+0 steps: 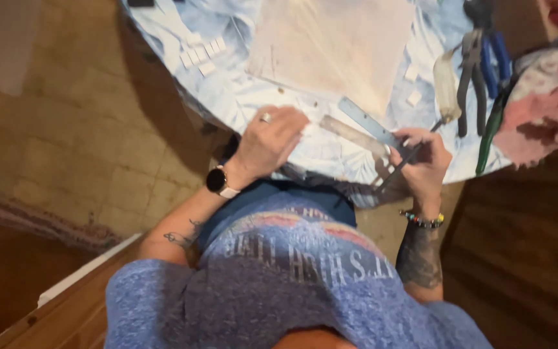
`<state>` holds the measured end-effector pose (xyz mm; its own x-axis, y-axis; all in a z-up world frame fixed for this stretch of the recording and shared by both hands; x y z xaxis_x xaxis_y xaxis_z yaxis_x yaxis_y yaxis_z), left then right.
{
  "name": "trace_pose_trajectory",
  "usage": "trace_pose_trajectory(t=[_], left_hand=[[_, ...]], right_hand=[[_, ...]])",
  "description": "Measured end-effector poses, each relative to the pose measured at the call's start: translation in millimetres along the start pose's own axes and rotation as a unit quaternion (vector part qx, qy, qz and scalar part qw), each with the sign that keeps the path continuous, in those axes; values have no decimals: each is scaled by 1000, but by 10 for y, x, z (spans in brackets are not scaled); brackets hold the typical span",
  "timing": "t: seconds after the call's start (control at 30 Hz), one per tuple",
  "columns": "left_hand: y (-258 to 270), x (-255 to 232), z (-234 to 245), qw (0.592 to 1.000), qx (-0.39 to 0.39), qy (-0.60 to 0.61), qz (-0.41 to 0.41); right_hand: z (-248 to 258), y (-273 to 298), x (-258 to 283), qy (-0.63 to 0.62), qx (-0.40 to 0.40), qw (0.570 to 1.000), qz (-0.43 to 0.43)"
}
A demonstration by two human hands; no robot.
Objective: Measure and mark a piece of material on a table using a ruler and a pen
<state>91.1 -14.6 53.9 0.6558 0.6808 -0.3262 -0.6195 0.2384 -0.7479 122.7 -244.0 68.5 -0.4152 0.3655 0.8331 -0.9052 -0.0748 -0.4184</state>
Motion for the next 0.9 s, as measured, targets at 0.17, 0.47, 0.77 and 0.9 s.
trace_pose_trajectory(t=[0.17, 0.47, 0.77, 0.9], left_hand=[[35, 88, 323, 993, -99, 25, 55], [358, -207, 255, 988, -147, 35, -26], [-80, 51, 142, 986, 72, 6, 152], [-85, 142, -34, 970, 136, -9, 199]], right_hand=[[-159, -47, 196, 34, 88, 995, 45], [-362, -33, 220, 52, 158, 984, 59], [215, 39, 80, 66, 22, 998, -3], [167, 80, 65, 39, 12, 999, -13]])
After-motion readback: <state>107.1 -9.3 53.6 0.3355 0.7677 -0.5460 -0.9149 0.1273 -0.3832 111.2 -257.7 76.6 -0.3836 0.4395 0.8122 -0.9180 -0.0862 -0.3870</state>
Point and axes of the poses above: each hand's wrist, its own y-axis away from the middle knuckle, its own z-axis out of the back of the hand, x = y × z, the point moved 9 cm from there along -y, towards the middle knuckle, and after that the axes turned 6 degrees about -x, right-handed, at the moved point
